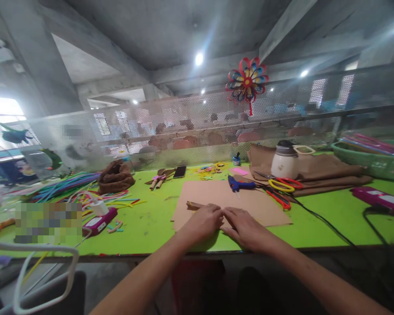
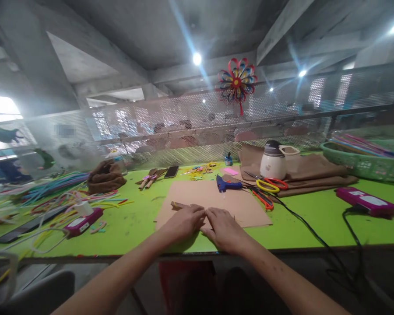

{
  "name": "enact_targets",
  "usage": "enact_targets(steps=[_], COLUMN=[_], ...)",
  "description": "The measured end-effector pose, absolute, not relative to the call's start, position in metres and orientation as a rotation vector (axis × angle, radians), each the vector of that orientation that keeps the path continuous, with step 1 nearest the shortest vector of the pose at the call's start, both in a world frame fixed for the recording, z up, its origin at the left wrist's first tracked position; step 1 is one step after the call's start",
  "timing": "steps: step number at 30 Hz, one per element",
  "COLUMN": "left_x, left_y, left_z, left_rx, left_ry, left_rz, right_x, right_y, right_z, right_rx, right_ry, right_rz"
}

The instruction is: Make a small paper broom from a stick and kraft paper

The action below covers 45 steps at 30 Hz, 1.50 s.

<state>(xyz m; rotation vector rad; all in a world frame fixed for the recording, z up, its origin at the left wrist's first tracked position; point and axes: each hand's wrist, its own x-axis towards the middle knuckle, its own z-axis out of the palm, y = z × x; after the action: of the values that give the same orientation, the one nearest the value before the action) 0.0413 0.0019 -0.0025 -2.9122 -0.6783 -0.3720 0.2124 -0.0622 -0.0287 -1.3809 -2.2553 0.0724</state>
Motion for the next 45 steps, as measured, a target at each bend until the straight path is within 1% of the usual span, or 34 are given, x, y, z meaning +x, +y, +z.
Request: enact_targets(steps=[11,20,31,39,45], left_x=[0.038,0.038,0.039,0.038,0.039], left_y=[-0.005,-0.01,-0.005,-0.003,-0.005], left_z=[-0.016,-0.014,-0.016,-0.017,-0.017], left_rx=[-2.865,-2.712,-2.709,-2.714,-2.716], left_ry=[-0.807,-0.855,-0.832,-0.836,-0.871], left_rz=[-0.558,-0.555,-0.553,-0.52,-0.52], right_x=[0.211,0.211,0.21,0.221,0.238], right_y=[-0.061,-0.06,-0.062,-0.065,-0.073], right_z=[-0.031,-0.032,-0.032,-0.023,-0.029], right_rx=[-1.42,-1.408,-1.416,-1.421,-1.513], right_ry=[-2.256,-2.239,-2.246,-2.315,-2.297], right_rz=[0.038,0.024,-0.014,0.065,0.105])
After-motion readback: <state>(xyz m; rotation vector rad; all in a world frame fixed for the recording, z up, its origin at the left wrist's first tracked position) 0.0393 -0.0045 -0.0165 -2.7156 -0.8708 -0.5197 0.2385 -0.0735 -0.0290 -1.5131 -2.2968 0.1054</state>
